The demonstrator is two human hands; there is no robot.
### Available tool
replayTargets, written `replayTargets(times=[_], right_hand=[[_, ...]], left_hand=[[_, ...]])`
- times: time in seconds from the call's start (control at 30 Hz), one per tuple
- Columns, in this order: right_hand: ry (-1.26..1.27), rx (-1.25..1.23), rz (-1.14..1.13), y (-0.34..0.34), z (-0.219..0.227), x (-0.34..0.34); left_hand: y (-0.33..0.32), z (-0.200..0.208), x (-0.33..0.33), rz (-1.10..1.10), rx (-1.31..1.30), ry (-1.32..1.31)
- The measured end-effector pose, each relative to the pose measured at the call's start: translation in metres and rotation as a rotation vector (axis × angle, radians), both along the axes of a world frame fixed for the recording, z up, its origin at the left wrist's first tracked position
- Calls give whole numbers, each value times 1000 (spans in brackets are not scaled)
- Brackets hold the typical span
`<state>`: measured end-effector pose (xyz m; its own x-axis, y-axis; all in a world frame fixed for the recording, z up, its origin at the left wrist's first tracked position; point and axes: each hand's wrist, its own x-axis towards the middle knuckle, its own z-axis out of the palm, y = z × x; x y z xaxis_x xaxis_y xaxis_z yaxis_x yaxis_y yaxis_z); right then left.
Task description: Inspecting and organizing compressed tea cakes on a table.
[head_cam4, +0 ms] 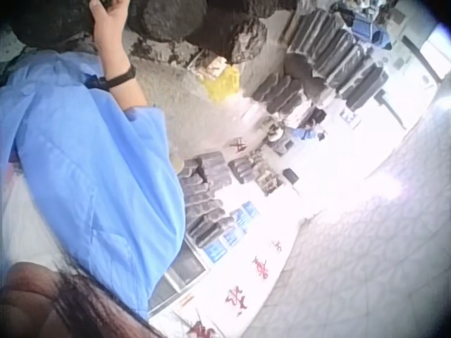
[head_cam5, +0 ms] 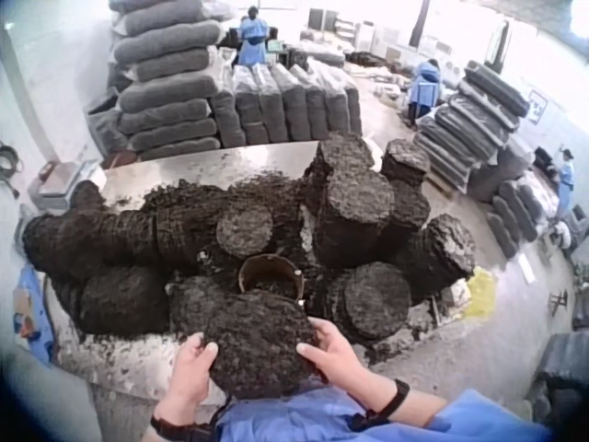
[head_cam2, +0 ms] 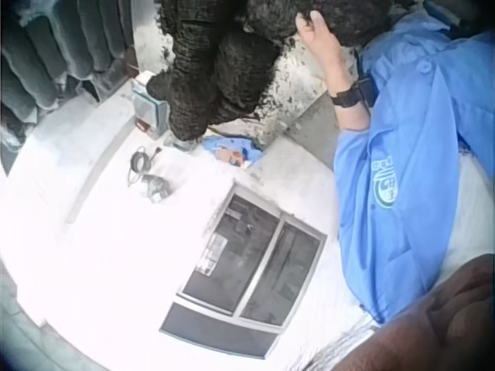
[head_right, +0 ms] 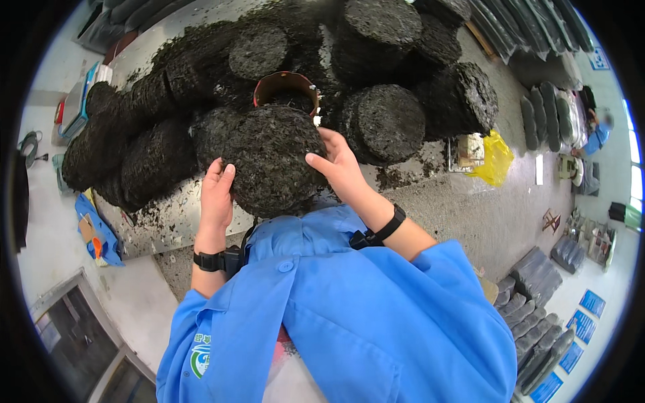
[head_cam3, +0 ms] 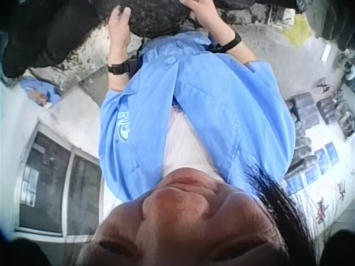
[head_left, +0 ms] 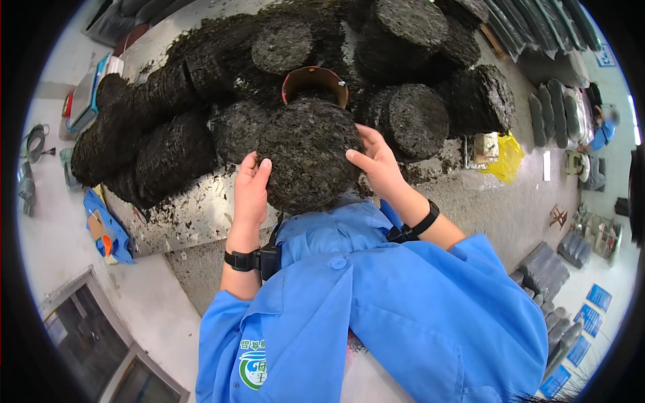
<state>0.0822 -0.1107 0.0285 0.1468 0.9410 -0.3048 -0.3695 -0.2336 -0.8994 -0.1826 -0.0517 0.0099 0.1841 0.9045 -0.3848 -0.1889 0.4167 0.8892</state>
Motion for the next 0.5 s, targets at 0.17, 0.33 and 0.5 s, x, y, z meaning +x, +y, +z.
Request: replayTargets(times=[0.17, 0.33, 0.5], right_hand=[[250, -61, -44, -15, 3, 21], [441, -164, -67, -24, 10, 39], [126, -42, -287, -49, 8, 118]], left_hand=[[8, 1, 20, -154, -22, 29], [19, -2, 21, -244, -21, -53], [13, -8, 6, -199, 428, 921]])
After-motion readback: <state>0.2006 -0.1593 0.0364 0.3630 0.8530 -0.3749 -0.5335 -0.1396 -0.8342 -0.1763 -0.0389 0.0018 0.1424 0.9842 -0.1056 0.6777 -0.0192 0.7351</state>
